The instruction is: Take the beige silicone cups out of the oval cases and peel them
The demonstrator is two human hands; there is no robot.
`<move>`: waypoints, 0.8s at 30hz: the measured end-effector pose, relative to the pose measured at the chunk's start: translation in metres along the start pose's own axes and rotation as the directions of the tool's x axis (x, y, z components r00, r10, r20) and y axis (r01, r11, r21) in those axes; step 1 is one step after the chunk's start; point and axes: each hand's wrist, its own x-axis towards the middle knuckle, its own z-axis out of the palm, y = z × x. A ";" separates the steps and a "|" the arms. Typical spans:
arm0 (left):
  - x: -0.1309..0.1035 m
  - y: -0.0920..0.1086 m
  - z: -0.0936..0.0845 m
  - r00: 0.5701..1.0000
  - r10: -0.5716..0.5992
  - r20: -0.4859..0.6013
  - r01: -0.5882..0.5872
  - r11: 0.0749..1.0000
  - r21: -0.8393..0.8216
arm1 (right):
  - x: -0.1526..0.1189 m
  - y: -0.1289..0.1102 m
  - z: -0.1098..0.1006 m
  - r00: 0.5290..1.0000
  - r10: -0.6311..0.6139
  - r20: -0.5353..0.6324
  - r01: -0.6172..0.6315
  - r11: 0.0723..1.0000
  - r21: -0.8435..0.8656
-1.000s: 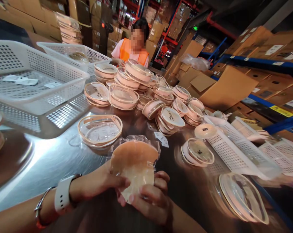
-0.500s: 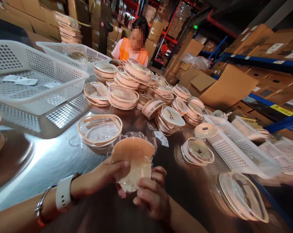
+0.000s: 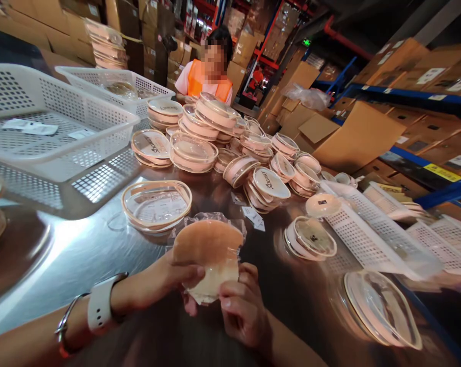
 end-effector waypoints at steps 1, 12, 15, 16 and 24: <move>0.000 -0.001 -0.001 1.000 0.001 -0.001 -0.001 1.000 -0.003 | 0.000 0.000 0.000 1.000 0.004 0.002 -0.004 1.000 -0.003; 0.009 -0.005 -0.004 0.983 0.160 -0.095 -0.122 0.938 0.324 | 0.002 0.005 0.013 0.990 0.112 0.082 -0.101 0.987 -0.127; 0.017 -0.009 -0.008 0.967 0.238 -0.088 -0.200 0.927 0.317 | 0.000 0.009 0.018 0.949 0.201 0.244 -0.162 0.972 -0.172; 0.020 -0.012 -0.010 0.972 0.203 -0.122 -0.165 0.950 0.265 | -0.001 0.010 0.019 0.936 0.223 0.271 -0.181 0.968 -0.172; 0.028 -0.038 -0.024 0.966 -0.100 -0.238 0.110 0.994 0.025 | 0.002 0.005 0.016 0.956 0.028 0.293 0.026 0.984 -0.177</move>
